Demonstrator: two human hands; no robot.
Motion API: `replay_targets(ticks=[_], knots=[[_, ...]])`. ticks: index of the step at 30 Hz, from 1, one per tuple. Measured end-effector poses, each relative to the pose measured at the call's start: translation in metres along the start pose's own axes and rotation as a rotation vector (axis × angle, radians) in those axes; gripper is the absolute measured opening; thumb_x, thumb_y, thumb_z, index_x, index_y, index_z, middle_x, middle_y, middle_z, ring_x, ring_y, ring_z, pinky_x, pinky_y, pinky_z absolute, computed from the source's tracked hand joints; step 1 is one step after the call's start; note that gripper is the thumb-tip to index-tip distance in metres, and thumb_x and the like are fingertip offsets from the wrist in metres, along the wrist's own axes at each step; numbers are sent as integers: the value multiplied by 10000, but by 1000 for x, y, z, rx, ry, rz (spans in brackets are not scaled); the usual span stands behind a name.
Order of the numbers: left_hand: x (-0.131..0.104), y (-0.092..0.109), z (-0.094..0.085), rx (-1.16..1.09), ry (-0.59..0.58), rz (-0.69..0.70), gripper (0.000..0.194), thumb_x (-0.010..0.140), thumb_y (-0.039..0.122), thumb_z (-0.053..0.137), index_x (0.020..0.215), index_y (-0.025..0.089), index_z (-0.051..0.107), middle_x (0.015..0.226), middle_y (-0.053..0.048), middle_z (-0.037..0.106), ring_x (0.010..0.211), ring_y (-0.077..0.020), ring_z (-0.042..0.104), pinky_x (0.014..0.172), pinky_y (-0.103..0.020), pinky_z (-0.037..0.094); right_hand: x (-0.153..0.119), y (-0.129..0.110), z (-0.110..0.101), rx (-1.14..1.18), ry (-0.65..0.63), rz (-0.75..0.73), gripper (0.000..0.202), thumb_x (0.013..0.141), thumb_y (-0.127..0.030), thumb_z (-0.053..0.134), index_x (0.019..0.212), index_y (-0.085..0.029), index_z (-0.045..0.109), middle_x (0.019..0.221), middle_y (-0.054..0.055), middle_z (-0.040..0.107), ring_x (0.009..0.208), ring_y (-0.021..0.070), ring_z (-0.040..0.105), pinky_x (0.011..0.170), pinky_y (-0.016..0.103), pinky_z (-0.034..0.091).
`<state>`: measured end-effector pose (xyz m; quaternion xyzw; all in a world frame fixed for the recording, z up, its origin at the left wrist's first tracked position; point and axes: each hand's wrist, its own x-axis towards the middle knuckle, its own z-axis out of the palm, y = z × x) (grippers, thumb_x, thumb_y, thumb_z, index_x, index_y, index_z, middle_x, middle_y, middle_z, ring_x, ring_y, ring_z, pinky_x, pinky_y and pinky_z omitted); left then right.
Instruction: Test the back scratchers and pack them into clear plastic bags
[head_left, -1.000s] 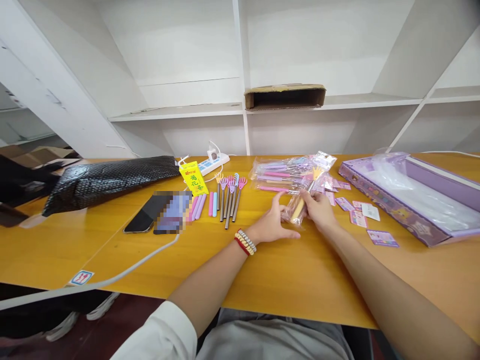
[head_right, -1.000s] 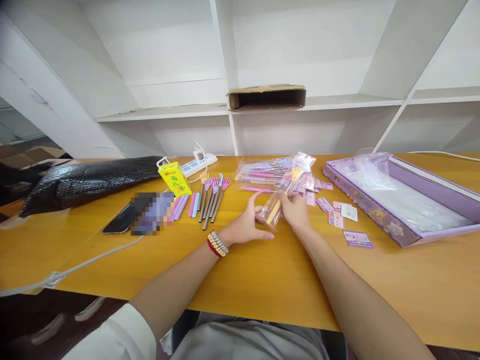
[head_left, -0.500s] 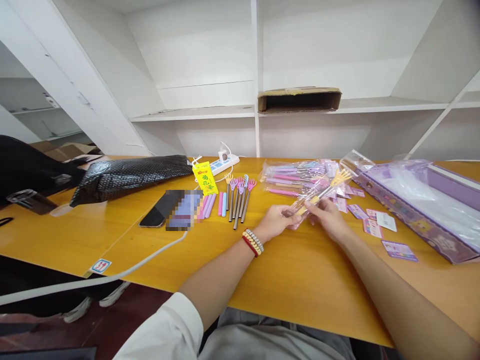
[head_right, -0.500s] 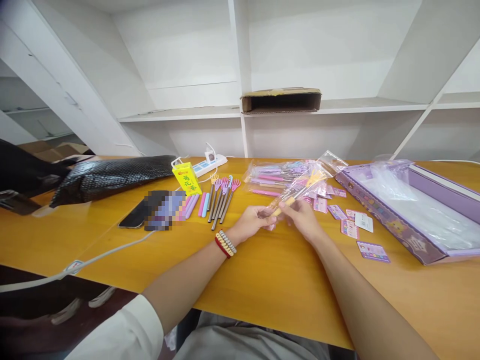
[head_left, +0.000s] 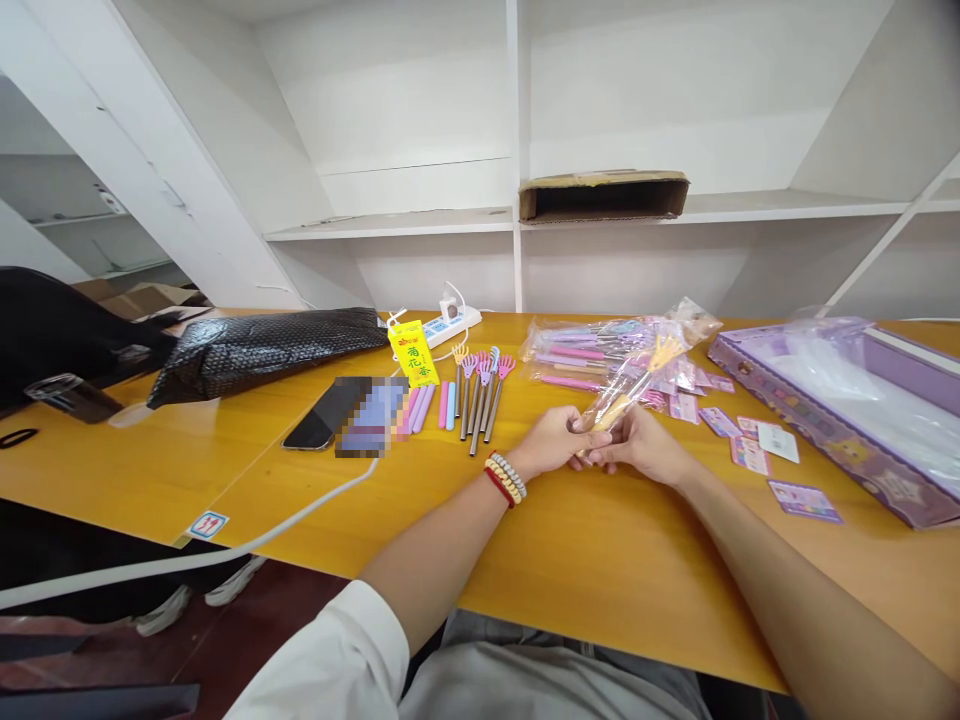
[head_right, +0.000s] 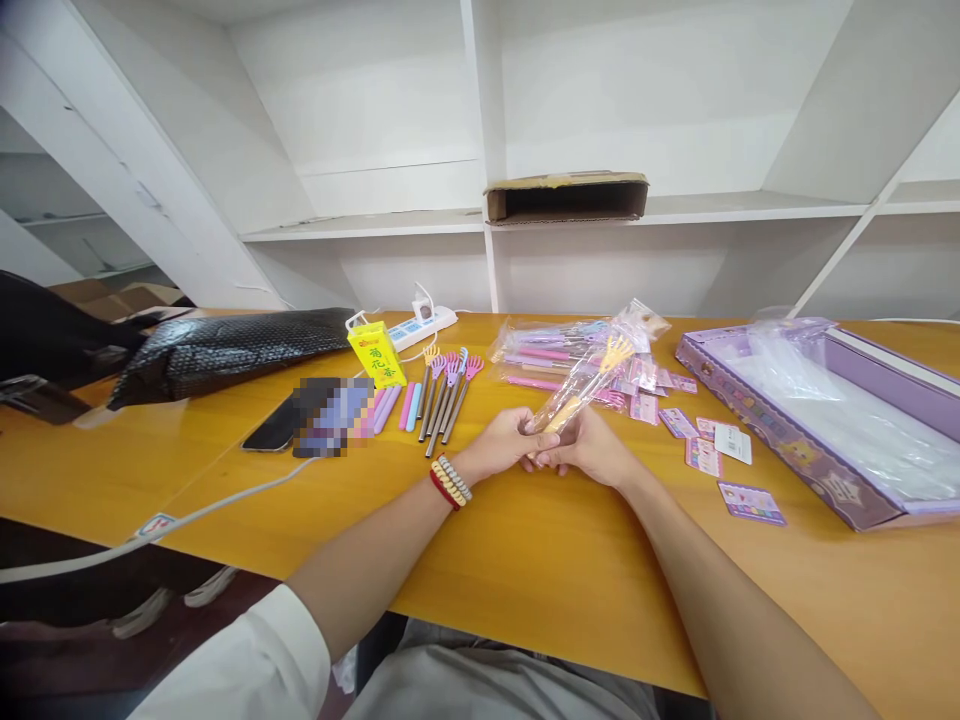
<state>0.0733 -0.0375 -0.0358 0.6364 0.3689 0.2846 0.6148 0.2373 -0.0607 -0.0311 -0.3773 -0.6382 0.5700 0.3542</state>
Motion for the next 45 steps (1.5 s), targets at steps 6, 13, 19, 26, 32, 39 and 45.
replay_targets(ticks=[6, 13, 19, 26, 32, 39, 45], knots=[[-2, -4, 5, 147, 48, 81, 427, 695, 541, 593, 765, 161, 411, 543, 17, 528, 441, -102, 525, 367, -187, 401, 1, 0, 3, 25, -29, 10, 295, 645, -288, 708, 825, -115, 551, 695, 65, 627, 526, 141, 570, 431, 240, 468], [1, -1, -1, -36, -90, 83, 426, 737, 476, 588, 937, 105, 528, 777, -78, 619, 631, -109, 592, 532, -216, 487, 0, 4, -7, 80, 140, -13, 421, 626, -300, 720, 923, -155, 459, 631, 16, 596, 489, 135, 546, 407, 231, 440], [3, 0, -4, -70, -55, 18, 296, 702, 336, 665, 811, 76, 576, 673, -56, 610, 588, -107, 591, 583, -253, 507, -1, 3, -10, 5, 102, -4, 390, 631, -340, 712, 862, -157, 457, 613, 4, 569, 473, 108, 502, 415, 222, 415], [4, -5, 2, 59, 4, 22, 231, 699, 284, 655, 750, 119, 501, 608, -15, 574, 488, -82, 537, 478, -214, 458, -4, 0, -5, 0, 56, 23, 440, 628, -407, 717, 893, -168, 460, 640, -4, 567, 507, 110, 508, 424, 215, 403], [0, 4, 4, 284, 46, 53, 270, 792, 391, 491, 678, 146, 498, 571, -8, 553, 464, -97, 502, 468, -221, 397, -2, -1, -7, 17, 45, 24, 442, 616, -399, 724, 886, -154, 473, 628, 8, 594, 430, 95, 486, 340, 188, 341], [-11, 14, 5, 826, 96, 35, 336, 795, 337, 414, 564, 148, 568, 557, -51, 575, 517, -136, 496, 496, -253, 311, 1, 6, -4, 30, 101, 194, 573, 508, -303, 777, 917, -169, 399, 617, -15, 607, 336, 46, 397, 289, 149, 253], [-9, 15, 0, 752, 41, 17, 416, 783, 460, 445, 519, 153, 541, 476, -19, 526, 437, -108, 451, 444, -233, 283, -2, 4, -1, 36, 90, 166, 683, 495, -225, 778, 999, -203, 318, 624, -34, 611, 416, 89, 505, 330, 140, 325]])
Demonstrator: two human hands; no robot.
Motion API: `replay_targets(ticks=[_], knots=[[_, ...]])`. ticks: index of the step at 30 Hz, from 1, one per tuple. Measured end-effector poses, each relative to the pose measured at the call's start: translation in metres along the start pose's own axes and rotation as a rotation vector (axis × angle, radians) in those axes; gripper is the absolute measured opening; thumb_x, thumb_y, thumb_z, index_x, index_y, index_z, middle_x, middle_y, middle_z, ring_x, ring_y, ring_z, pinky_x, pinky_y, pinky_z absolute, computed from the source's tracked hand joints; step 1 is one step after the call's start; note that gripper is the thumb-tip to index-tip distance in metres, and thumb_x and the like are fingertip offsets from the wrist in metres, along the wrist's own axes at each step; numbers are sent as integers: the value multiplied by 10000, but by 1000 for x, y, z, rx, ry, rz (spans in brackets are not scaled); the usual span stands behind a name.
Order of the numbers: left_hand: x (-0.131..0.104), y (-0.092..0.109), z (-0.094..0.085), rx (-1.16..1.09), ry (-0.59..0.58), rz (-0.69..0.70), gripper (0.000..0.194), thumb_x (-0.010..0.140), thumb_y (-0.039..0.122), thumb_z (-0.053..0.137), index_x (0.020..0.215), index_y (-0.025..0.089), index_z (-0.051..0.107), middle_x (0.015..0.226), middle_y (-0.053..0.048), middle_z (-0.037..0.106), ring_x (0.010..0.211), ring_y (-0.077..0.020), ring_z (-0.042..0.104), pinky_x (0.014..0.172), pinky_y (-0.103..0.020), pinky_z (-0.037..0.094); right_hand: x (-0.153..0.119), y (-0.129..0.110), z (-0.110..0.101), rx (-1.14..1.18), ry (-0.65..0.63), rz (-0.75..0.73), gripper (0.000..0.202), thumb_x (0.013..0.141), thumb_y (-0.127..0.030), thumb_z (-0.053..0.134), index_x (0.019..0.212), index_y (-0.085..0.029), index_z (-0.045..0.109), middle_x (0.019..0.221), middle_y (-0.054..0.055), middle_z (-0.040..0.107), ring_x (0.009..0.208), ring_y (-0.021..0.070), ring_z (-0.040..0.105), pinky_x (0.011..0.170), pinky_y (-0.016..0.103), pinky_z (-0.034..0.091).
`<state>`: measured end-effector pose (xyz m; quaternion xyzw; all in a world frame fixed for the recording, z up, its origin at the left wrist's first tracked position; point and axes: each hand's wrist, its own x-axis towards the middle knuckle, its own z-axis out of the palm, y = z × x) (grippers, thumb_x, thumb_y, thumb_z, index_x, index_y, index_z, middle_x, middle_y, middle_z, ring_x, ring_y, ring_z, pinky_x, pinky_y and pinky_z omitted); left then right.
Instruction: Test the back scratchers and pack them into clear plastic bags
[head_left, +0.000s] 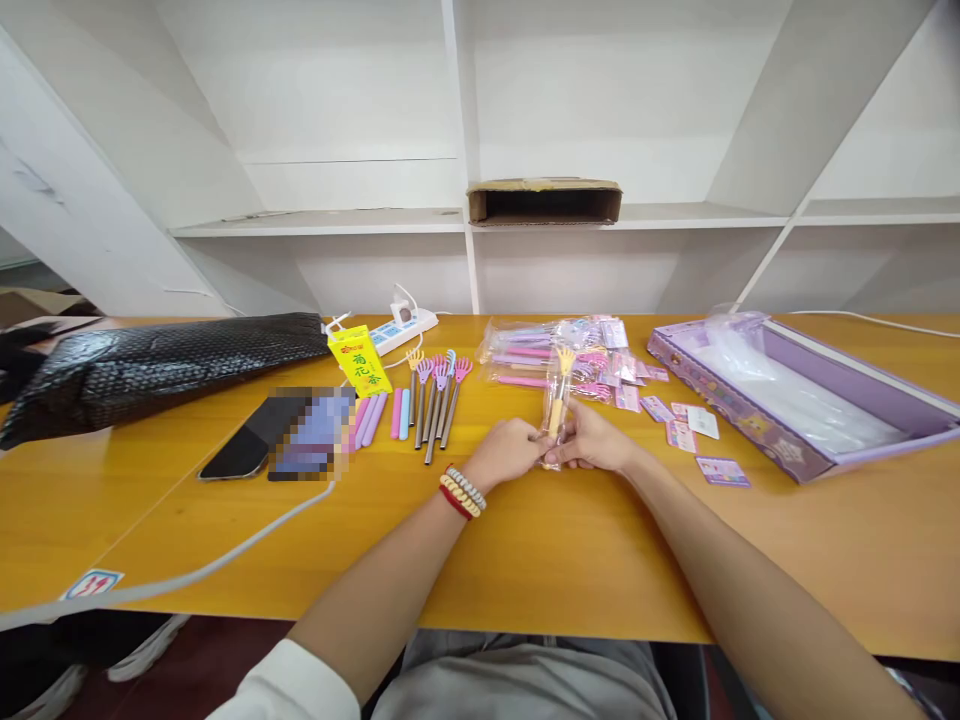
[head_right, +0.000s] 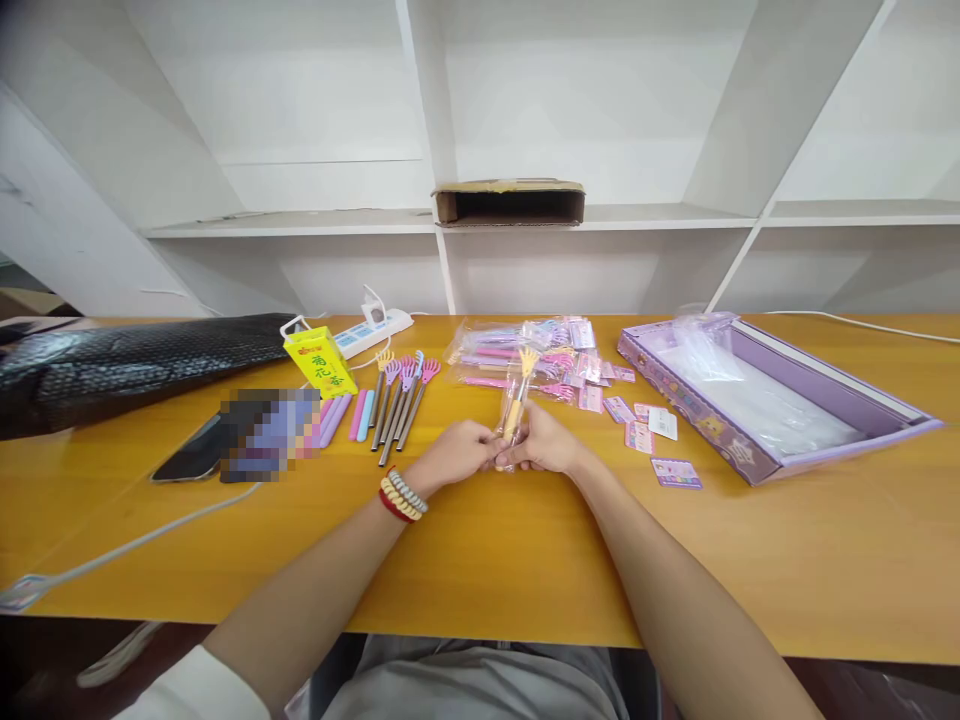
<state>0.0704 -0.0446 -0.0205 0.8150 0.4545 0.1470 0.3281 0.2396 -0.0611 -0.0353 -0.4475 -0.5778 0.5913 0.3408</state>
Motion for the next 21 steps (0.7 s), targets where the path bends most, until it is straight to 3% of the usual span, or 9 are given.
replay_targets(ticks=[4, 9, 13, 16, 21], knots=[[3, -5, 0, -206, -70, -67, 451, 726, 558, 505, 556, 141, 534, 471, -8, 511, 404, -99, 460, 399, -213, 323, -1, 0, -2, 19, -43, -58, 731, 501, -219, 782, 1039, -214, 287, 672, -25, 624, 451, 100, 531, 333, 138, 341], [7, -9, 6, -540, -20, -96, 306, 706, 429, 603, 758, 139, 519, 662, -33, 584, 574, -125, 575, 452, -218, 452, 2, 4, -5, -46, 34, -80, 721, 542, -274, 768, 1081, -224, 292, 570, -74, 566, 361, 94, 477, 279, 136, 297], [9, -11, 9, -600, -8, -62, 269, 727, 380, 597, 774, 141, 485, 654, -24, 563, 563, -119, 557, 448, -220, 453, 4, 7, -4, -66, 58, -105, 658, 598, -324, 734, 1075, -221, 293, 537, -83, 544, 338, 103, 468, 267, 141, 284], [11, -14, 12, -640, 66, 16, 285, 751, 404, 572, 729, 155, 436, 641, -5, 555, 546, -102, 538, 505, -233, 459, 6, 8, -3, -90, 108, -153, 612, 620, -336, 723, 1059, -219, 313, 507, -94, 517, 327, 92, 442, 290, 146, 271], [15, -18, 20, -657, 152, 80, 255, 772, 377, 547, 723, 168, 408, 620, 4, 554, 551, -114, 545, 539, -243, 431, 8, 11, -8, -233, 173, -230, 532, 622, -350, 735, 1016, -194, 412, 558, -63, 524, 474, 99, 497, 420, 174, 335]])
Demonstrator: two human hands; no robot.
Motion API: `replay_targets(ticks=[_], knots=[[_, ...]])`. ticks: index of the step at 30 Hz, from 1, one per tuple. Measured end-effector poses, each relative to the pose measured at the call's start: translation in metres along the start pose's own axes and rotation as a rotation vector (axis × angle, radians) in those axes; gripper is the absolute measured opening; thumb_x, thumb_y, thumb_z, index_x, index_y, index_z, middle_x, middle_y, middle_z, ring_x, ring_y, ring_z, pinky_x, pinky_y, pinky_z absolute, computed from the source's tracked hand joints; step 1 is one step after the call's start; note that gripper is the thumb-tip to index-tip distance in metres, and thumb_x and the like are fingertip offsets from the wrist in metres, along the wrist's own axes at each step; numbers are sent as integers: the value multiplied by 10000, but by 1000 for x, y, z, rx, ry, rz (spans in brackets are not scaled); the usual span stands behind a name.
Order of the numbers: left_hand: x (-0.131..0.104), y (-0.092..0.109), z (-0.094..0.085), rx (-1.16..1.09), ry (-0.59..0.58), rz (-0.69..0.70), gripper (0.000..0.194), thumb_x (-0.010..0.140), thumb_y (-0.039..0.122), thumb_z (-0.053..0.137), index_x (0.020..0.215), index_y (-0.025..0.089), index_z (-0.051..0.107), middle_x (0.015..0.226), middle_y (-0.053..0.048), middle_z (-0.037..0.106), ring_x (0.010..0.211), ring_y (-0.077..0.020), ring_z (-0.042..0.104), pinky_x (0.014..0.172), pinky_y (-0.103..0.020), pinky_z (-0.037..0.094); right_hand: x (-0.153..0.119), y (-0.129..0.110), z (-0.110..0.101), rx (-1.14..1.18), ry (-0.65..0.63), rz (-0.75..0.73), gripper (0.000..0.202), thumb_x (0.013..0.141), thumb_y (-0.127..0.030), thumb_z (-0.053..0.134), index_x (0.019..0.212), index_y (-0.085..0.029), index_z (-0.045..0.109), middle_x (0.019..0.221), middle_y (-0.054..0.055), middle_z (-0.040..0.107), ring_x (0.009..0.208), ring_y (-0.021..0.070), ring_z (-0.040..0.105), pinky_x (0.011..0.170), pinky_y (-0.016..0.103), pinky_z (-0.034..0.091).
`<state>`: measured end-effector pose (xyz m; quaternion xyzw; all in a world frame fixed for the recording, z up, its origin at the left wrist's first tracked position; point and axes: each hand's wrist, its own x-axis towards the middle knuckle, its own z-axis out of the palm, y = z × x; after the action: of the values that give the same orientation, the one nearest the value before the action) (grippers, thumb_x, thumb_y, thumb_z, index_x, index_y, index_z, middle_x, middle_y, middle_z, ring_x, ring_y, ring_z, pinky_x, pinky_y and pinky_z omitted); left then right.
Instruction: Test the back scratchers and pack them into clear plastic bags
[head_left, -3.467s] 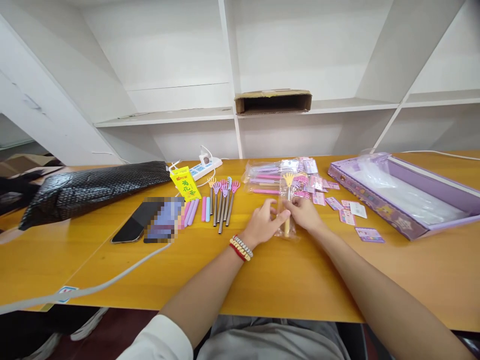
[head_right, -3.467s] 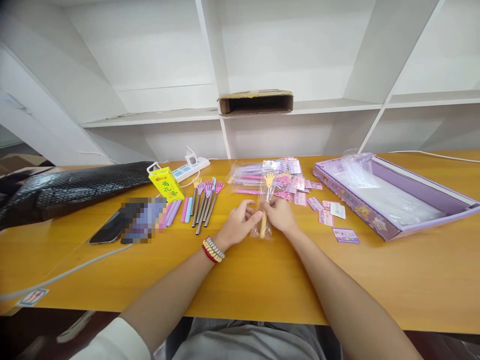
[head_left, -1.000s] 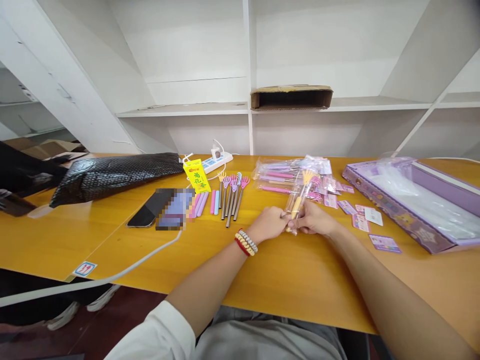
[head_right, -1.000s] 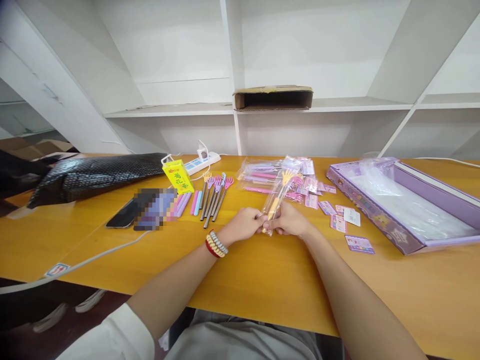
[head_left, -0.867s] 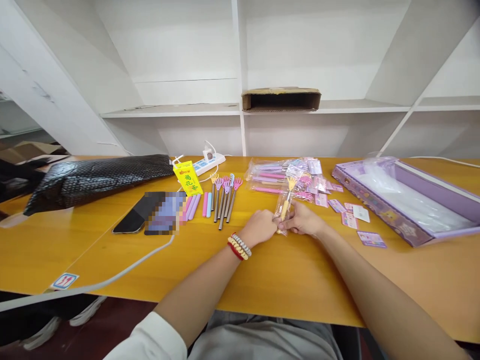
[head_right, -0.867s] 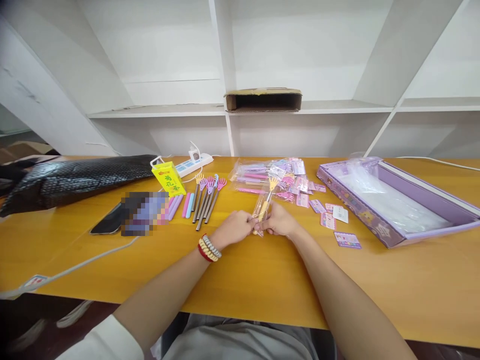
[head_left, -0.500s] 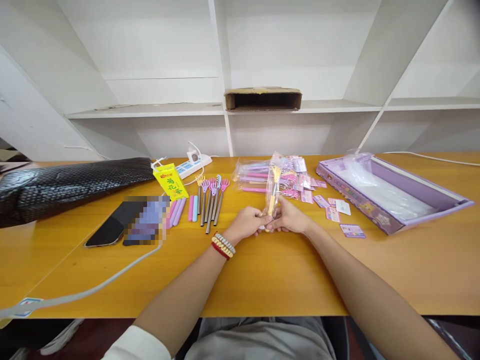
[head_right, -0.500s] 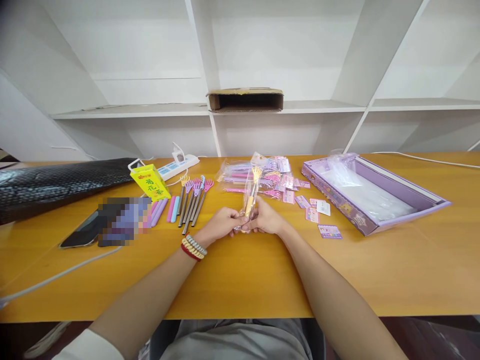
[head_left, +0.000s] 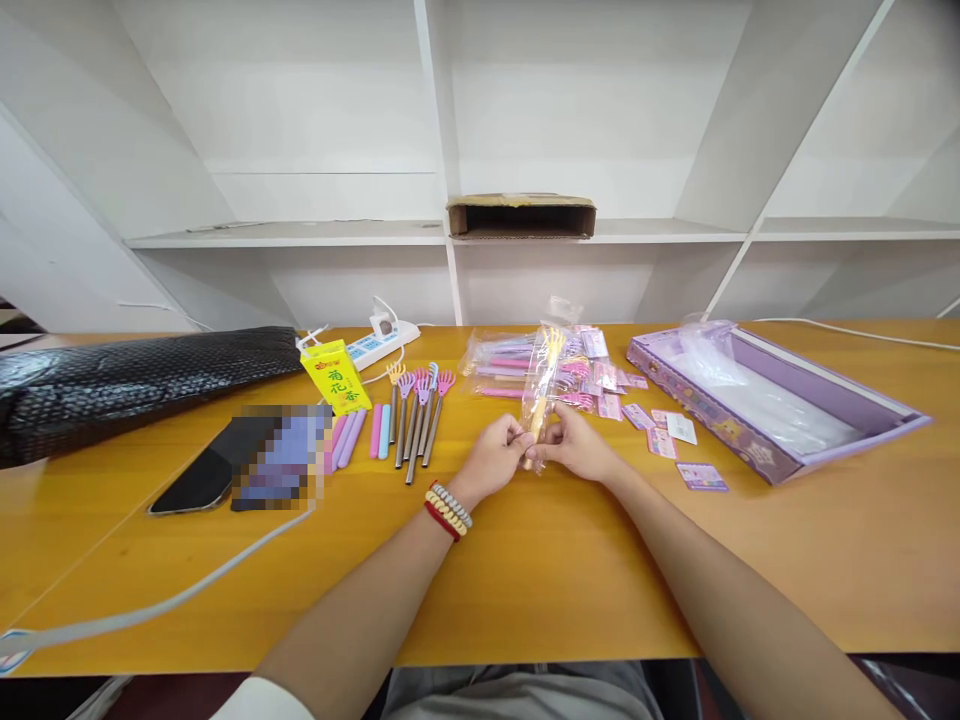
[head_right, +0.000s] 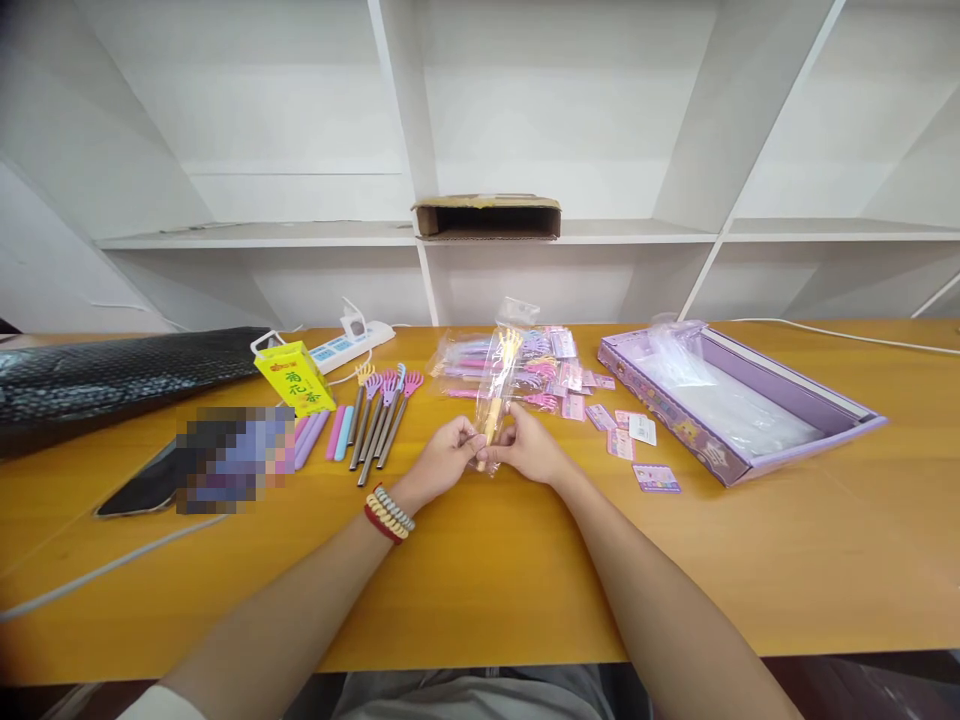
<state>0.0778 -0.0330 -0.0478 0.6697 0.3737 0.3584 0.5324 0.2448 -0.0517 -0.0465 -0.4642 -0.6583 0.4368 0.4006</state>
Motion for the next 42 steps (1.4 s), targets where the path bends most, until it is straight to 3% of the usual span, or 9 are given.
replay_targets(ticks=[5, 9, 11, 15, 19, 25, 30, 34, 42], knots=[[1, 1, -8, -17, 7, -11, 235, 782, 361, 525, 727, 182, 383, 592, 22, 525, 519, -111, 516, 514, -237, 391, -1, 2, -15, -288, 67, -1, 355, 758, -462, 582, 953, -173, 516, 573, -27, 530, 502, 115, 484, 459, 207, 334], [3, 3, -24, 250, 107, 82, 204, 775, 321, 522, 691, 178, 402, 619, 18, 507, 566, -107, 483, 524, -225, 352, -3, 1, -45, -612, 223, 38, 193, 824, -315, 456, 830, -167, 580, 703, 33, 616, 640, 152, 560, 590, 247, 400], [6, 1, -31, 358, 133, 128, 194, 767, 311, 528, 683, 175, 418, 636, 15, 505, 583, -109, 469, 534, -228, 346, -6, 2, -66, -800, 386, 153, 180, 794, -235, 446, 825, -171, 611, 819, 64, 644, 775, 194, 588, 679, 279, 417], [11, -6, -35, 334, 133, 138, 187, 774, 323, 517, 709, 173, 425, 634, 17, 498, 577, -115, 483, 534, -233, 363, -17, 6, -103, -985, 673, 563, 304, 721, -254, 494, 986, -181, 624, 942, 124, 635, 887, 281, 594, 712, 360, 451], [13, -11, -35, 312, 119, 131, 199, 778, 347, 518, 738, 170, 438, 662, 7, 530, 592, -119, 512, 544, -234, 387, -25, 10, -120, -993, 652, 726, 339, 680, -314, 534, 952, -144, 643, 992, 166, 618, 933, 323, 583, 718, 405, 475], [14, -7, -35, 305, 97, 97, 224, 758, 376, 540, 750, 162, 476, 656, 0, 564, 557, -109, 515, 516, -222, 389, -29, 19, -134, -961, 671, 760, 318, 672, -289, 564, 925, -120, 656, 907, 168, 631, 872, 290, 605, 710, 359, 477], [18, -10, -34, 281, 155, 36, 254, 739, 400, 554, 721, 164, 462, 631, -7, 574, 522, -109, 515, 459, -209, 357, -34, 21, -151, -939, 701, 856, 275, 724, -233, 526, 948, -137, 653, 930, 164, 629, 898, 267, 598, 714, 310, 449], [19, -13, -33, 277, 166, 4, 239, 758, 395, 527, 739, 165, 464, 628, -7, 574, 505, -104, 512, 435, -200, 334, -38, 19, -158, -919, 716, 912, 345, 785, -333, 484, 984, -91, 630, 963, 213, 609, 902, 300, 590, 677, 327, 437], [19, -13, -35, 300, 130, -1, 263, 755, 410, 525, 713, 163, 441, 586, 19, 517, 489, -84, 476, 434, -194, 327, -38, 19, -153, -921, 614, 967, 534, 589, -548, 647, 926, -136, 607, 964, 202, 587, 886, 340, 573, 645, 378, 438]])
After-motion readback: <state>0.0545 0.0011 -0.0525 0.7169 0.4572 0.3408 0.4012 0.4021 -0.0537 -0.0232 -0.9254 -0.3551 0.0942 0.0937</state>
